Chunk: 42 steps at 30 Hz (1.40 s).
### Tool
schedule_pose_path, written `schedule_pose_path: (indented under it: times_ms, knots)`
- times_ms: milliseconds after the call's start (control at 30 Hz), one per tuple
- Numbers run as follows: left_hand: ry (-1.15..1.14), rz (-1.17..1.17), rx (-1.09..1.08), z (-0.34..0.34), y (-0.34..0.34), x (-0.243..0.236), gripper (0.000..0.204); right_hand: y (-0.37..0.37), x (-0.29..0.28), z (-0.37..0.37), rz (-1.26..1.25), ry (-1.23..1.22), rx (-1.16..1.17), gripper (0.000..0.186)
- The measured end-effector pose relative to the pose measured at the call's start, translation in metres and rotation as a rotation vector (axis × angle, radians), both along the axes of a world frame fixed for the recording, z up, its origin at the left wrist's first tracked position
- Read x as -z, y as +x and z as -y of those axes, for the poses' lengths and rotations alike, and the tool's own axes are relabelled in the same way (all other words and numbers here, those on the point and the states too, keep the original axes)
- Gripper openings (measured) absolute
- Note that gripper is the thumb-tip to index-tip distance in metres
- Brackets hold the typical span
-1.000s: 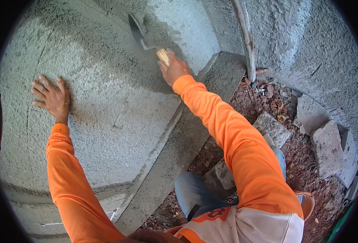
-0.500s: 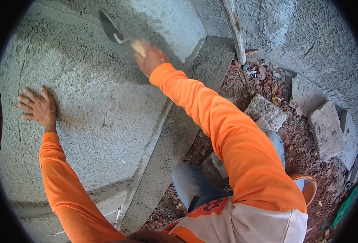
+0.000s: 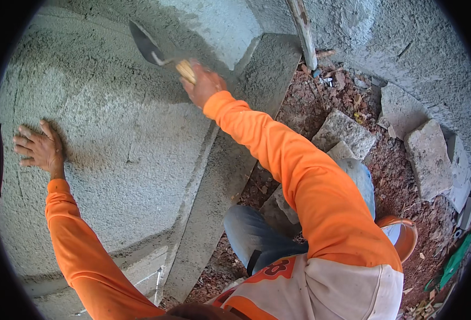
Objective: The person smooths mortar along a wall groove using a trowel, scoops more mortar from a bowl with the trowel, and levels the wall surface using a wooden board.
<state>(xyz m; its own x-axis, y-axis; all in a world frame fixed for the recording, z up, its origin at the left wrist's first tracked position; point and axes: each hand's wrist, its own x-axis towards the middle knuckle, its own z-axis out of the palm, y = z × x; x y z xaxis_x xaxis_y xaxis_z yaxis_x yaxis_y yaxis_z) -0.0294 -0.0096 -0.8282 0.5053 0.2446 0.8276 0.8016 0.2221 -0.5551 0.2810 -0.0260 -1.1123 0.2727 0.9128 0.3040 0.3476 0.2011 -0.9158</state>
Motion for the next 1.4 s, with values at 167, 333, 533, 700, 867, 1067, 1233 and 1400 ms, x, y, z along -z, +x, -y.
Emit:
schedule_pose_path:
  times_ms: [167, 333, 533, 700, 867, 1067, 1233, 1400]
  knots:
    - [-0.002, 0.001, -0.006, -0.004, -0.002, 0.003, 0.078, 0.007, 0.034, 0.008, -0.011, 0.127, 0.041, 0.05]
    - [-0.009, -0.003, -0.007, -0.004, -0.001, 0.003, 0.079, 0.012, 0.116, 0.05, -0.008, -0.179, 0.021, 0.052]
    - [-0.009, -0.002, -0.038, -0.005, -0.003, 0.002, 0.081, 0.007, 0.134, 0.047, 0.029, -0.144, 0.002, 0.052]
    - [-0.003, -0.007, -0.027, -0.004, -0.002, 0.002, 0.08, 0.0, 0.131, 0.043, 0.129, -0.122, -0.036, 0.052]
    - [-0.008, -0.002, -0.026, -0.004, -0.003, 0.003, 0.08, -0.004, 0.133, 0.038, 0.121, -0.145, -0.027, 0.052]
    - [-0.012, -0.006, -0.018, -0.006, -0.003, 0.002, 0.08, -0.007, 0.149, 0.032, 0.067, -0.173, -0.006, 0.053]
    - [-0.018, -0.015, -0.018, -0.003, -0.004, 0.001, 0.08, -0.009, 0.156, 0.025, 0.056, -0.195, -0.004, 0.051]
    - [-0.025, 0.002, 0.01, -0.006, -0.001, 0.004, 0.081, 0.014, 0.199, 0.011, -0.157, -0.649, -0.012, 0.046]
